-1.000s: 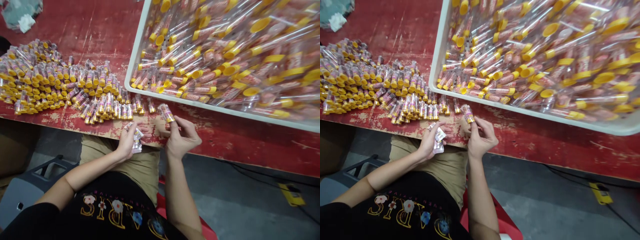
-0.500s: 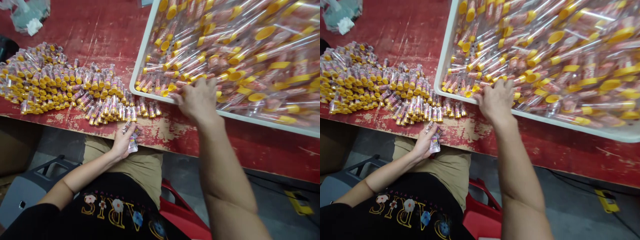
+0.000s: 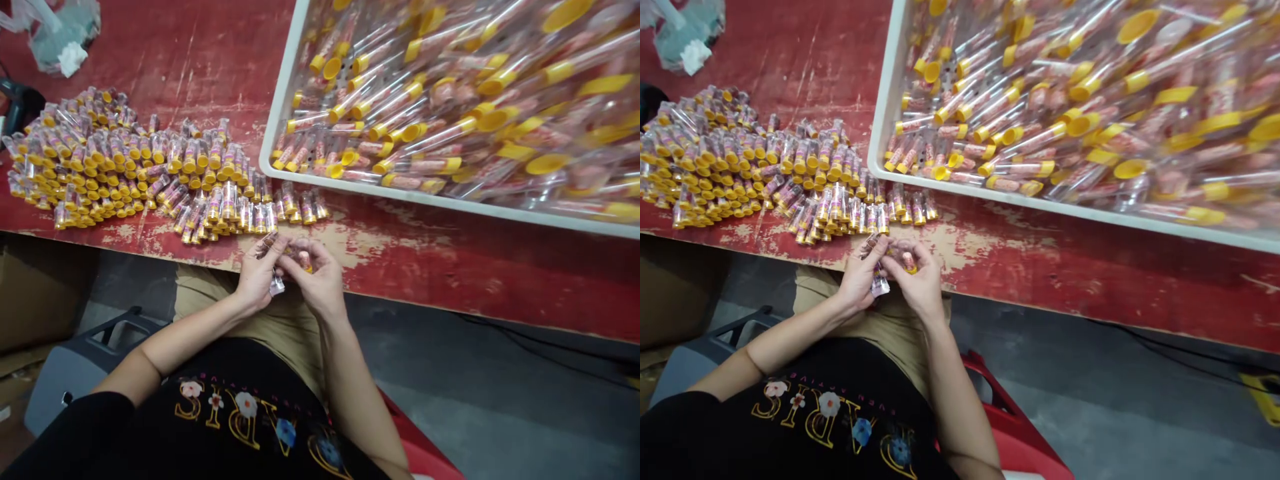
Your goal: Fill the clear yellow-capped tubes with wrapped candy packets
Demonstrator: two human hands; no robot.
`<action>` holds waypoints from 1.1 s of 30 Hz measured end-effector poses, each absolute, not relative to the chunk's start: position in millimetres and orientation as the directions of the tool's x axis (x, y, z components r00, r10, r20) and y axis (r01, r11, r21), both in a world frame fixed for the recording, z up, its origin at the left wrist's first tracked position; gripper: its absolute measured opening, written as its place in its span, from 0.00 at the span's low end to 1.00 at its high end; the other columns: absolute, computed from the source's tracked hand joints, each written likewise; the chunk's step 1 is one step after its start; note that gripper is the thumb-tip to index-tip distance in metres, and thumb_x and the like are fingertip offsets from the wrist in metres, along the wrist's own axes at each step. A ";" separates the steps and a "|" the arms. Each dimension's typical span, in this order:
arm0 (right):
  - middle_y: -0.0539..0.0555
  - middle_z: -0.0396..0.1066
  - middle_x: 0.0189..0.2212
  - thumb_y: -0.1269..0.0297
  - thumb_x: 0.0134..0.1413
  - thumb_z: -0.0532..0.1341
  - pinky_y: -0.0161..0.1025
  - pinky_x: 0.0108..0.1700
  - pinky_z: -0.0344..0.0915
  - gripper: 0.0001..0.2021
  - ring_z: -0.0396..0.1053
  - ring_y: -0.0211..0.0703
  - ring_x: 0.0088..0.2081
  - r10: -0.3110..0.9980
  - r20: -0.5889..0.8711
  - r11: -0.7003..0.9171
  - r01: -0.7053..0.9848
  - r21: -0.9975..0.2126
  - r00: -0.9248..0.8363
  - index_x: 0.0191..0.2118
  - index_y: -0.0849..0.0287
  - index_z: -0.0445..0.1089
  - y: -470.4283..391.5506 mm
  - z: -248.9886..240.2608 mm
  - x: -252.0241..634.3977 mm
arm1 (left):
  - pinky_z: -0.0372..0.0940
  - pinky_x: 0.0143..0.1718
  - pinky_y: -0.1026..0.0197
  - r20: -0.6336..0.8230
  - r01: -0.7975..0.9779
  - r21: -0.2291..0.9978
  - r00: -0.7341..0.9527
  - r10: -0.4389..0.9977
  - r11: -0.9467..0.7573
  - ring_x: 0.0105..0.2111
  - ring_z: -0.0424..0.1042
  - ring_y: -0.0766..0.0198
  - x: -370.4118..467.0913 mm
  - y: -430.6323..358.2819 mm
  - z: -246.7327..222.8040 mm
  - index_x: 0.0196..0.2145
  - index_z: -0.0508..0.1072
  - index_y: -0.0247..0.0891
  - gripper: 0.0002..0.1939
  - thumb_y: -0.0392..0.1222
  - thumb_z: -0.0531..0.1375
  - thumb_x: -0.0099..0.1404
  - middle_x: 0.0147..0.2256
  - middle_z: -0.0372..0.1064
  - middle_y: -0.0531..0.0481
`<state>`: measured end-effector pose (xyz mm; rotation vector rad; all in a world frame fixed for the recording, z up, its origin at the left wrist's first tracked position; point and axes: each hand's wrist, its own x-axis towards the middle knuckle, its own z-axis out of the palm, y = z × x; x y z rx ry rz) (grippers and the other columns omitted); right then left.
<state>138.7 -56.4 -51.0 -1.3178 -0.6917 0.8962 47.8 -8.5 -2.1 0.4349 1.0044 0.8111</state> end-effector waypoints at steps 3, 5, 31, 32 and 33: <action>0.49 0.74 0.31 0.42 0.47 0.75 0.32 0.33 0.72 0.24 0.70 0.33 0.30 0.800 -0.101 0.008 -0.180 -0.984 0.592 0.34 0.58 0.72 -54.8 -52.9 135.7 | 0.55 0.20 0.71 -0.560 -0.354 0.701 0.264 0.785 0.619 0.25 0.68 0.76 44.5 -11.3 -2.2 0.35 0.80 0.33 0.24 0.50 0.80 0.48 0.34 0.76 0.53; 0.47 0.72 0.28 0.42 0.49 0.74 0.31 0.31 0.68 0.24 0.67 0.32 0.28 0.787 -0.104 0.017 -0.190 -0.982 0.609 0.34 0.58 0.72 -57.1 -51.7 138.6 | 0.56 0.20 0.71 -0.524 -0.368 0.733 0.229 0.820 0.572 0.24 0.66 0.77 43.5 -14.3 -2.7 0.34 0.80 0.33 0.24 0.50 0.81 0.45 0.33 0.75 0.54; 0.56 0.79 0.46 0.75 0.58 0.71 0.42 0.50 0.76 0.21 0.79 0.44 0.47 0.785 0.592 0.394 0.592 -0.703 0.181 0.57 0.53 0.77 -70.9 -3.0 130.4 | 0.62 0.20 0.70 -0.575 -0.525 0.585 0.267 0.773 0.618 0.18 0.67 0.75 -15.2 6.6 17.4 0.32 0.72 0.33 0.27 0.52 0.81 0.49 0.26 0.71 0.56; 0.56 0.79 0.47 0.76 0.57 0.71 0.41 0.48 0.77 0.24 0.79 0.43 0.46 0.762 0.630 0.416 0.633 -0.653 0.148 0.58 0.53 0.77 -66.8 0.2 129.4 | 0.64 0.20 0.70 -0.576 -0.528 0.575 0.282 0.767 0.625 0.19 0.69 0.74 -20.0 6.6 17.7 0.34 0.73 0.33 0.25 0.51 0.80 0.52 0.27 0.72 0.55; 0.57 0.79 0.47 0.77 0.56 0.72 0.40 0.47 0.77 0.25 0.79 0.43 0.46 0.740 0.662 0.436 0.661 -0.611 0.123 0.58 0.52 0.77 -63.3 3.2 127.7 | 0.65 0.21 0.69 -0.576 -0.532 0.565 0.293 0.763 0.631 0.19 0.70 0.73 -24.7 6.5 18.0 0.35 0.74 0.33 0.23 0.50 0.79 0.54 0.28 0.74 0.54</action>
